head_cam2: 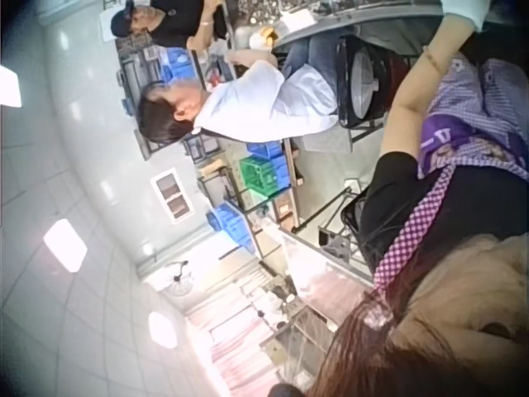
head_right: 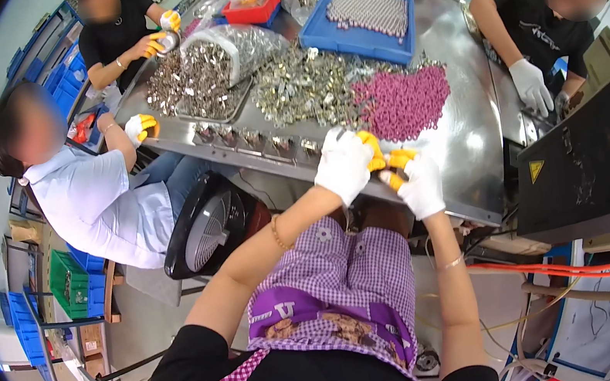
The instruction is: Sorting small pink components and inspecting them at a factory workbench.
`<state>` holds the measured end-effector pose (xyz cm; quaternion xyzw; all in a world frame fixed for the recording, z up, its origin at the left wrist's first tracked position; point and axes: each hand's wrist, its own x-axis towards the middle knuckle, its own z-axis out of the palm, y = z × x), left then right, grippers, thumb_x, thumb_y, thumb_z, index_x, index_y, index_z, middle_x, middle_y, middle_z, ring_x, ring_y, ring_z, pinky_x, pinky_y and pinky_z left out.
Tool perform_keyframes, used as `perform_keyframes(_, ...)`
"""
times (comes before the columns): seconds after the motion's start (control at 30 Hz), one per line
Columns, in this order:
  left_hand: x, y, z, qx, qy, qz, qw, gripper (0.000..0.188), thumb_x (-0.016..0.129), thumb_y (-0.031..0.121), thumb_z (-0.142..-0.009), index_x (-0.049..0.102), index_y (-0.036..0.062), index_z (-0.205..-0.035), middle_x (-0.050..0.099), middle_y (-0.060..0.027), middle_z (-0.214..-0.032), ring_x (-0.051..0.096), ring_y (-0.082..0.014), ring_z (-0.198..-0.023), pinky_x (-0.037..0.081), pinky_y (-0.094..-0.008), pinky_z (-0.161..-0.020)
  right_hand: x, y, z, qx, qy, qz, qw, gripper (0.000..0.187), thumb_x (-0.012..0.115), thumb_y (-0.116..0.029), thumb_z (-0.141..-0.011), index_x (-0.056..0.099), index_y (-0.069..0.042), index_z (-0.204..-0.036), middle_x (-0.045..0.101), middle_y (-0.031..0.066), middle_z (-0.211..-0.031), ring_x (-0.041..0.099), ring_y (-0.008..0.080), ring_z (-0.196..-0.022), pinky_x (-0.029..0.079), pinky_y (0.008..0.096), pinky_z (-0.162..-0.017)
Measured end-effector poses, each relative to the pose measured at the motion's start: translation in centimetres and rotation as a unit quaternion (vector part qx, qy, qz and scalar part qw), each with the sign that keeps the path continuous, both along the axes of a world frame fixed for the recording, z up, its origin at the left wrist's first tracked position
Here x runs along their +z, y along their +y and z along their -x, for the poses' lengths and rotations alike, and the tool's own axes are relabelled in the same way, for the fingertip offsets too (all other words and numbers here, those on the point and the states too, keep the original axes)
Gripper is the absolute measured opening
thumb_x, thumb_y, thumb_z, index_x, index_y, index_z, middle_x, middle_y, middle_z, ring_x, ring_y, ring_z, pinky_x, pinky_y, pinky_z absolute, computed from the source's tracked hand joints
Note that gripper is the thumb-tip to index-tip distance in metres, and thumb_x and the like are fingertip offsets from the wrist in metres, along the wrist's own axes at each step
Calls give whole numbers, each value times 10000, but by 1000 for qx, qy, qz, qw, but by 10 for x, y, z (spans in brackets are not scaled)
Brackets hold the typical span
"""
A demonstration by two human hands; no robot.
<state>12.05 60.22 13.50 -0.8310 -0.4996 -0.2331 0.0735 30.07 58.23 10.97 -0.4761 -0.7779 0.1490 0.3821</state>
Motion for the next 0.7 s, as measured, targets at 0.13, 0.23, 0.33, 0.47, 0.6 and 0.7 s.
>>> perform_keyframes(0.13, -27, 9, 3, -43, -45, -65, 996, 192, 608, 294, -788, 673, 120, -836, 622, -48, -912, 565, -254, -891, 369, -428, -964, -15, -13, 7, -38, -77, -29, 996, 429, 768, -188, -682, 681, -78, -1087, 664, 89, -1124, 602, 273, -1011, 477, 367, -870)
perform_keyframes(0.23, -29, -6, 7, -33, -28, -16, 999, 206, 618, 299, -784, 677, 120, -868, 628, -49, -950, 573, -252, -904, 381, -423, -962, -18, -27, 10, -49, -117, -30, 991, 472, 771, -206, -670, 669, -93, -1116, 659, 89, -1132, 595, 287, -1045, 471, 382, -886)
perform_keyframes(0.33, -14, -3, 6, -32, -60, 13, 998, 248, 630, 319, -779, 685, 120, -916, 646, -50, -1010, 592, -254, -924, 401, -413, -946, -5, -20, 2, -45, -156, -44, 986, 505, 776, -204, -653, 657, -101, -1134, 651, 97, -1151, 593, 311, -1066, 467, 398, -896)
perform_keyframes(0.47, 25, -5, 68, 52, -173, 0, 984, 385, 691, 299, -753, 668, 108, -1086, 664, -81, -1129, 633, -278, -951, 486, -360, -851, 1, -33, -18, -104, -214, -44, 970, 496, 775, -194, -652, 661, -101, -1126, 647, 112, -1126, 595, 316, -1031, 475, 386, -876)
perform_keyframes(0.6, 24, 0, 168, 308, -306, -46, 900, 369, 635, 314, -852, 631, 125, -1169, 681, -83, -1042, 643, -289, -878, 501, -368, -797, 10, -35, -54, -189, -165, 0, 968, 483, 791, -169, -645, 663, -92, -1104, 655, 103, -966, 604, 261, -883, 492, 330, -756)
perform_keyframes(0.7, -12, 20, 241, 394, -317, -39, 862, 445, 570, 387, -900, 585, 125, -1260, 675, -96, -1093, 646, -299, -917, 499, -368, -805, 12, -15, -76, -321, -203, -3, 925, 439, 759, -245, -715, 667, -125, -1126, 628, 114, -958, 595, 288, -832, 499, 367, -767)
